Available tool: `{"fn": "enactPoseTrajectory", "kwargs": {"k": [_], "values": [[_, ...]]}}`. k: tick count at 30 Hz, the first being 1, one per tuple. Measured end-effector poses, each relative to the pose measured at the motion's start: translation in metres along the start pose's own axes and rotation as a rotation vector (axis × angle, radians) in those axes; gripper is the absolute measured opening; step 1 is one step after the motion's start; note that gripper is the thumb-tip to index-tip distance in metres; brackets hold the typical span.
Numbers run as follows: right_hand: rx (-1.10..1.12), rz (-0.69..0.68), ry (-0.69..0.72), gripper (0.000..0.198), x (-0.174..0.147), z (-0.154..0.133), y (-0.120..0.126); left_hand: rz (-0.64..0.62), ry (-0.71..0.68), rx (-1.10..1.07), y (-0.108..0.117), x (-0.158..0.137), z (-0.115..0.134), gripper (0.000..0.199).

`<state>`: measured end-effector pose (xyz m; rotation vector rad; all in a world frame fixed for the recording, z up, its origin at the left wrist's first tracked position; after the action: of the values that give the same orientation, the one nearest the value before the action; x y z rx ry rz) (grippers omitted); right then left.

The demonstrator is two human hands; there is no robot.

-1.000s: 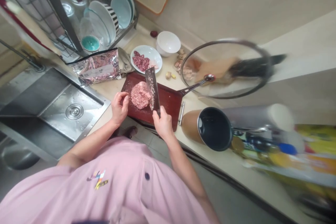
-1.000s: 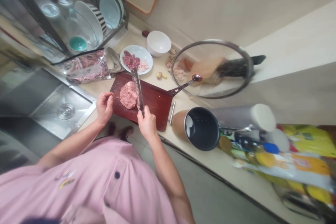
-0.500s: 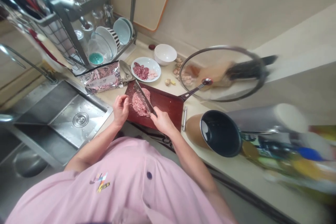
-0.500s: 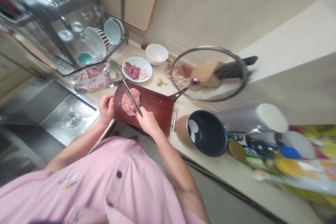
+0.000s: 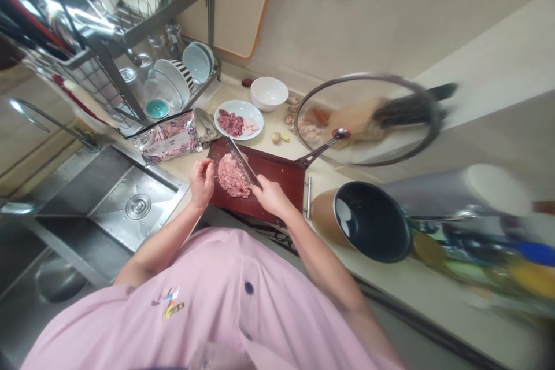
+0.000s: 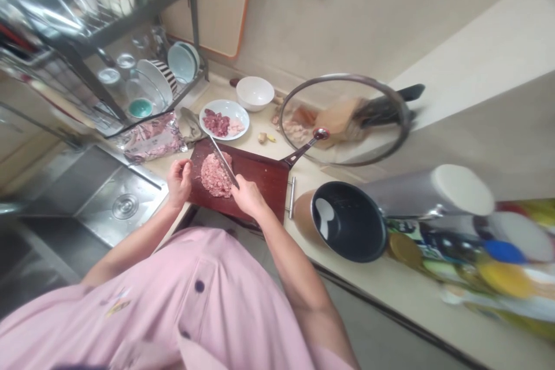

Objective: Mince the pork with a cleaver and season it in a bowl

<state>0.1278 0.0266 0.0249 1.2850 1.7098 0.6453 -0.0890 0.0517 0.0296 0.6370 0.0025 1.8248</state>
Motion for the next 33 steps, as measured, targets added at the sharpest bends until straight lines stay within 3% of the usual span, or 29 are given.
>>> {"fn": "enactPoseTrajectory", "kwargs": {"k": [3, 7, 11, 16, 21, 25, 29, 33], "values": [[0.022, 0.049, -0.002, 0.023, 0.001, 0.005, 0.003, 0.006, 0.014, 0.005, 0.000, 0.001, -0.002, 0.020], [-0.009, -0.029, 0.000, 0.019, -0.001, 0.003, 0.002, -0.008, 0.023, 0.007, -0.001, 0.001, -0.005, 0.020], [0.028, 0.034, 0.033, 0.026, -0.005, -0.005, 0.006, -0.012, 0.014, 0.033, -0.003, -0.002, -0.012, 0.020], [0.020, -0.037, 0.061, 0.028, -0.009, -0.010, -0.005, -0.063, 0.034, 0.078, -0.011, -0.009, -0.037, 0.021], [0.019, -0.080, 0.093, 0.026, -0.019, -0.011, -0.012, 0.003, 0.152, 0.070, -0.006, -0.014, -0.060, 0.027], [0.035, -0.051, 0.111, 0.025, -0.016, -0.011, -0.008, -0.044, 0.102, 0.078, -0.009, -0.014, -0.054, 0.025], [-0.050, -0.028, 0.005, 0.024, -0.005, 0.001, -0.001, -0.077, 0.061, 0.109, -0.012, -0.015, -0.047, 0.024], [-0.014, 0.008, 0.062, 0.025, 0.002, 0.008, 0.006, -0.098, 0.053, 0.118, -0.014, -0.015, -0.048, 0.024]]}}
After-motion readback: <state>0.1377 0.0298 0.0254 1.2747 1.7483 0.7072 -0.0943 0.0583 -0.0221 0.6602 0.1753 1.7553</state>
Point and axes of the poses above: each hand's wrist, its own x-axis towards the middle knuckle, its own y-axis out of the back of the hand, z = x × y, the point moved 6 cm from there along x, towards the middle knuckle, and after that the axes turned 1 degree about -x, right-handed, at the moved point
